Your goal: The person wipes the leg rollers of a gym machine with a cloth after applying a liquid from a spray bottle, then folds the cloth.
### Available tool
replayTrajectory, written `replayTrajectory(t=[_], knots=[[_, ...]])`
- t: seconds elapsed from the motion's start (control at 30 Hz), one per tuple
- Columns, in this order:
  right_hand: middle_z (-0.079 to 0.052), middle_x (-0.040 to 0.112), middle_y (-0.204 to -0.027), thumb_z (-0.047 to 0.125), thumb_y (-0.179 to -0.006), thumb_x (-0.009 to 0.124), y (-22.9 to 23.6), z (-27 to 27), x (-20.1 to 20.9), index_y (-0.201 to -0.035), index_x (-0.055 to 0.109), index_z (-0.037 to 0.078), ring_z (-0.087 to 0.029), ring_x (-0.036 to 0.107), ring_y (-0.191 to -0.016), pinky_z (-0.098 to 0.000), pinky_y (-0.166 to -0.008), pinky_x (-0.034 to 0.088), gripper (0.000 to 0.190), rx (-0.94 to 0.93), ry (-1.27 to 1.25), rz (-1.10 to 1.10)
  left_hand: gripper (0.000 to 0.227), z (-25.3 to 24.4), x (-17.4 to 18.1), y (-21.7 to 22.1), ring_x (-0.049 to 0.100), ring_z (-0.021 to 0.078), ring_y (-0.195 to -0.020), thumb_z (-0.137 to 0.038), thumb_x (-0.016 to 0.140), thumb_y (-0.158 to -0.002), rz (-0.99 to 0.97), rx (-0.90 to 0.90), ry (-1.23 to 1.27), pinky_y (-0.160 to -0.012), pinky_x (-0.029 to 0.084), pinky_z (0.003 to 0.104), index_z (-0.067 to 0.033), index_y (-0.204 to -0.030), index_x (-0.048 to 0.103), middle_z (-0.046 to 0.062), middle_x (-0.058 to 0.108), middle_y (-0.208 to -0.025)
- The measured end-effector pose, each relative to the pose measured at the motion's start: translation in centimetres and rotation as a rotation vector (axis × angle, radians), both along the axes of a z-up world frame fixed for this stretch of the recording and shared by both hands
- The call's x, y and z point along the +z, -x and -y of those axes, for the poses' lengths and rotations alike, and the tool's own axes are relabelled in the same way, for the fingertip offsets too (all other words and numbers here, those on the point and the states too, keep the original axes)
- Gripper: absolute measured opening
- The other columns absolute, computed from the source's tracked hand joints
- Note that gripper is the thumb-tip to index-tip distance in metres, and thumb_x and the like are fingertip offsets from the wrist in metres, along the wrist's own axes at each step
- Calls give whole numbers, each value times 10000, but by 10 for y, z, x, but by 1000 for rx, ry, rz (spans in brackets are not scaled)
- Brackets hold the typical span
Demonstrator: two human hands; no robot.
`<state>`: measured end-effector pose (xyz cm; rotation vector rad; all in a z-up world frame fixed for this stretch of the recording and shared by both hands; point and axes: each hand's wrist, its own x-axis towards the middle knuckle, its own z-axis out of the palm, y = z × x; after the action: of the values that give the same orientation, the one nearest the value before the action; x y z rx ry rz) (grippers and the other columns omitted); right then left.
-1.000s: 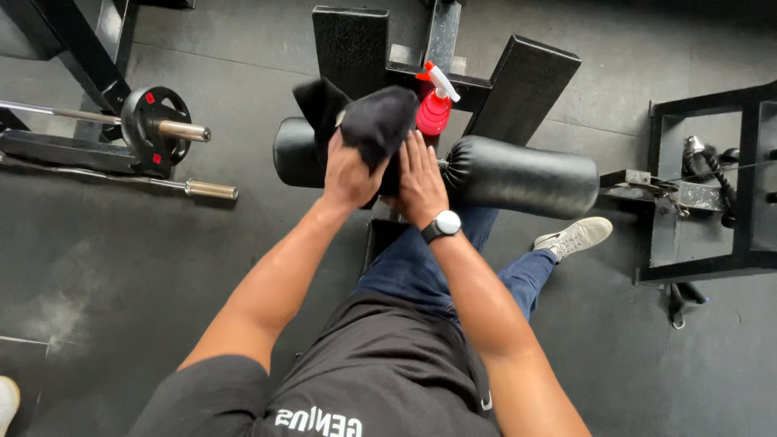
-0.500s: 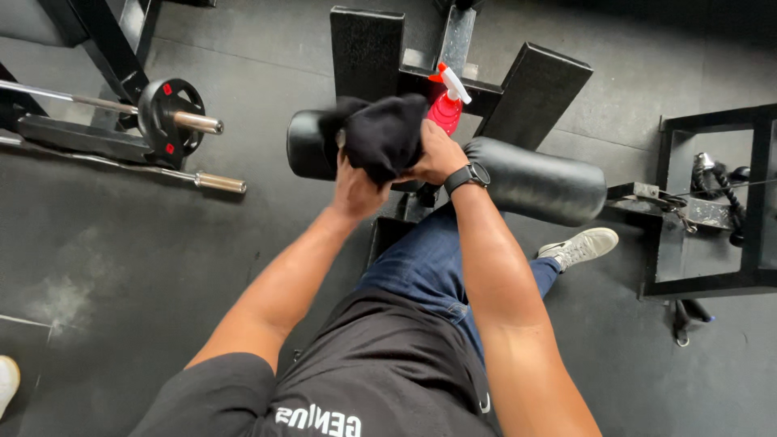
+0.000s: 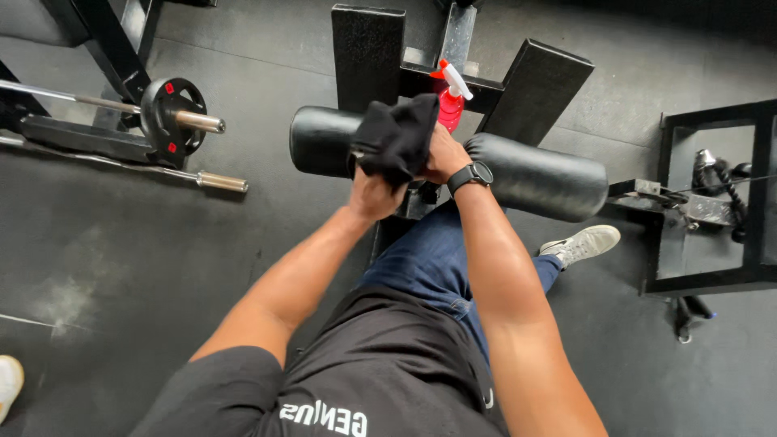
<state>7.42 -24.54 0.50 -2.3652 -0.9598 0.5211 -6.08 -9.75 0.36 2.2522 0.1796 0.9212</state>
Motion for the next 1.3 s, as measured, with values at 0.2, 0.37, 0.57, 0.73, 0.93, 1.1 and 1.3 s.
replayTrajectory(t=[0.2, 0.37, 0.57, 0.73, 0.93, 1.1, 1.3], knots=[[-123, 275, -1990, 852, -747, 967, -20, 10, -1, -1916, 253, 210, -327, 239, -1845, -508, -1555, 231, 1513, 23, 133, -165, 371, -108, 18, -2, 898, 343, -1102, -508, 958, -810, 105, -47, -205, -1187, 572, 535, -205, -1010, 884, 83, 916, -984], [-306, 530, -1799, 1051, -972, -16, -29, 8, 30, -1814, 523, 162, -384, 399, -1748, -554, -1518, 207, 1338, -208, 235, -502, 537, -28, 7, 6, 821, 258, -1257, -416, 422, -1299, 169, 274, -226, -1206, 521, 326, -12, -1316, 776, 65, 781, -1122], [-276, 530, -1812, 965, -931, -222, -37, 12, 57, -1750, 634, 232, -435, 353, -1764, -566, -1543, 147, 1393, -138, 238, -522, 544, 7, 4, -7, 828, 276, -1246, -482, 457, -1243, 53, 259, -237, -1205, 528, 369, -63, -1283, 803, 69, 808, -1113], [-34, 471, -1895, 1023, -991, -112, -40, 9, 40, -1819, 523, 349, -319, 296, -1800, -507, -1548, 125, 1242, -138, 272, -527, 551, -109, 9, 19, 835, 292, -1235, -541, 489, -1193, -54, 249, -230, -1204, 534, 408, -109, -1254, 827, 73, 832, -1106], [-110, 492, -1886, 936, -1037, -122, -42, 5, 40, -1817, 539, 231, -387, 305, -1798, -538, -1543, 170, 1242, -178, 283, -524, 563, -32, -5, 19, 844, 314, -1221, -619, 533, -1127, -176, 181, -244, -1203, 541, 459, -170, -1214, 860, 79, 865, -1096], [-143, 511, -1867, 967, -989, -157, -30, 2, 63, -1798, 575, 263, -391, 325, -1791, -557, -1538, 184, 1299, -200, 280, -528, 573, -26, 6, -13, 850, 330, -1211, -678, 566, -1077, -243, 164, -251, -1202, 547, 498, -216, -1185, 885, 83, 889, -1088], [-155, 482, -1883, 951, -1013, -154, -25, -5, 64, -1802, 559, 354, -422, 317, -1784, -541, -1541, 159, 1220, -223, 228, -518, 587, -111, 20, -42, 859, 352, -1197, -756, 610, -1010, -370, 100, -260, -1201, 554, 549, -276, -1146, 919, 89, 921, -1078]])
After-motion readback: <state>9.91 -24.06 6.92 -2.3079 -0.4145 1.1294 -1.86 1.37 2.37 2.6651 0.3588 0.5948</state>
